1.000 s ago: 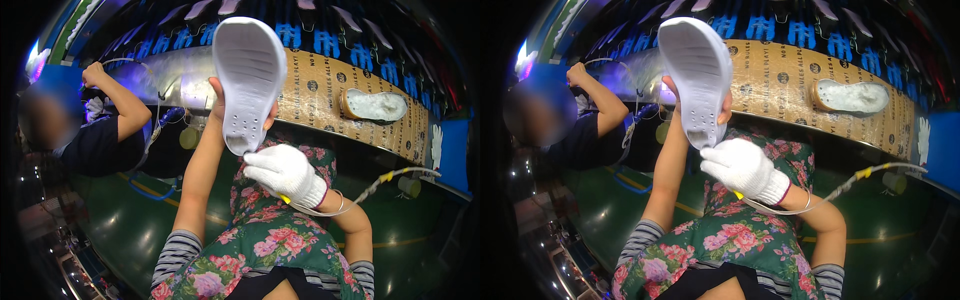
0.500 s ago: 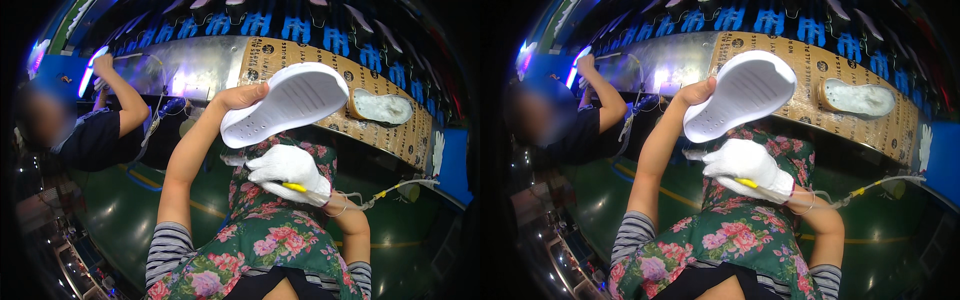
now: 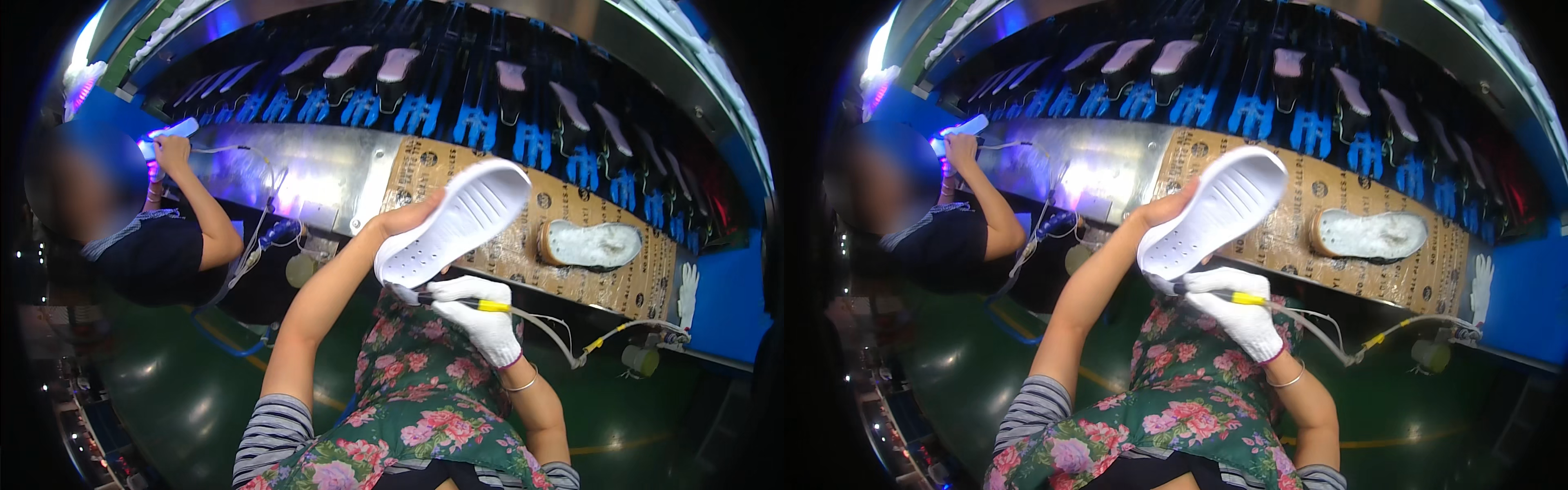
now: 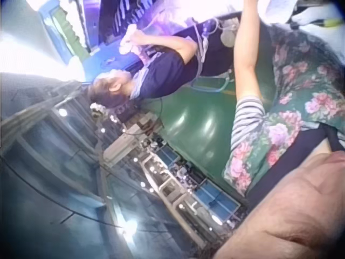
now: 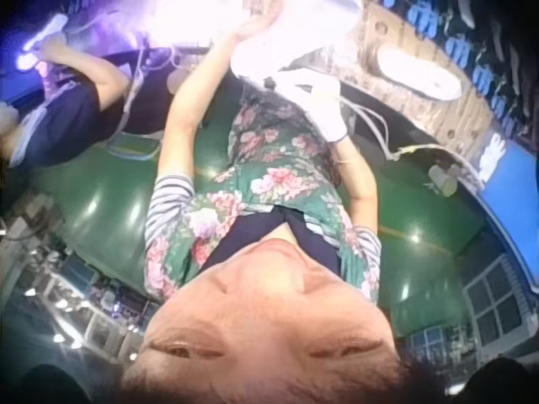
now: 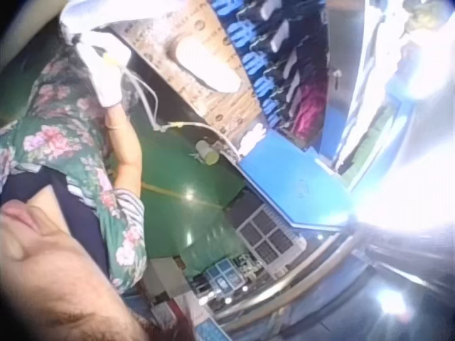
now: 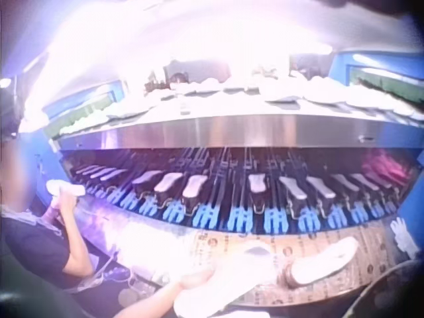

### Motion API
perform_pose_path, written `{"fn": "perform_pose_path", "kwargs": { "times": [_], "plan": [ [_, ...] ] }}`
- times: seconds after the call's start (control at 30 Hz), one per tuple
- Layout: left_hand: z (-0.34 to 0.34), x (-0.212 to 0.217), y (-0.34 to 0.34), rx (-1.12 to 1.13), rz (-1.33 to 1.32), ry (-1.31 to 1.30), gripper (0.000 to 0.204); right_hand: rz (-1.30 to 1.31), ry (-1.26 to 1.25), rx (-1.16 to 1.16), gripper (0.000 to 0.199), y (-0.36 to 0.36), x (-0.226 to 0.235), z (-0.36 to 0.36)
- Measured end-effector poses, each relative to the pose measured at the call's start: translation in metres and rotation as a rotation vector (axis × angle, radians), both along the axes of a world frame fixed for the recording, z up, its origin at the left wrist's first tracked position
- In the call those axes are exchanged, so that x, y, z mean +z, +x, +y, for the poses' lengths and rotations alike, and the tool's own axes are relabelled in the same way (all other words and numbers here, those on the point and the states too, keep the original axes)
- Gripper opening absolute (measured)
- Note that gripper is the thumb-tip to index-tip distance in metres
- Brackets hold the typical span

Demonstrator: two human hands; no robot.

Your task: The person repeatedly picks white shoe parts from a conveyor belt, uses a handheld tool to trim or scrape the surface, and places the parts back on the belt. The process is repeated for multiple items in a continuous loop.

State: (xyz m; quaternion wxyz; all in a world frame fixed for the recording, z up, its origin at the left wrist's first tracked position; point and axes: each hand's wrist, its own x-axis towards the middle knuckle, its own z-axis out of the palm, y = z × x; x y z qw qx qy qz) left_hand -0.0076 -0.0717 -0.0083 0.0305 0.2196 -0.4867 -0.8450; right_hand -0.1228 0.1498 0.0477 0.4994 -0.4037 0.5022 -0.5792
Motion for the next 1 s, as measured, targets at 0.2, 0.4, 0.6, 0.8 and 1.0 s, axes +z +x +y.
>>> {"fn": "perform_pose_path", "kwargs": {
  "times": [0.2, 0.4, 0.6, 0.8, 1.0],
  "plan": [
    [-0.008, -0.023, -0.013, 0.460, 0.544, 0.229, 0.079, -0.518, 0.135, -0.324, 0.021, -0.015, -0.006, -0.001],
    [0.049, -0.025, 0.051, 0.829, 0.511, 0.366, 0.077, -0.525, 0.147, -0.324, 0.021, -0.007, -0.021, 0.000],
    [0.123, -0.022, 0.107, 0.400, 0.548, 0.929, 0.095, -0.515, 0.160, -0.316, 0.024, 0.004, -0.034, -0.006],
    [0.165, -0.016, 0.074, 0.465, 0.609, 1.092, 0.092, -0.058, 0.022, -0.251, 0.021, -0.005, 0.017, 0.000],
    [0.162, -0.002, 0.031, 0.371, 0.912, 0.960, 0.095, 0.640, -0.455, -0.233, 0.024, -0.021, 0.065, -0.006]
  ]
}}
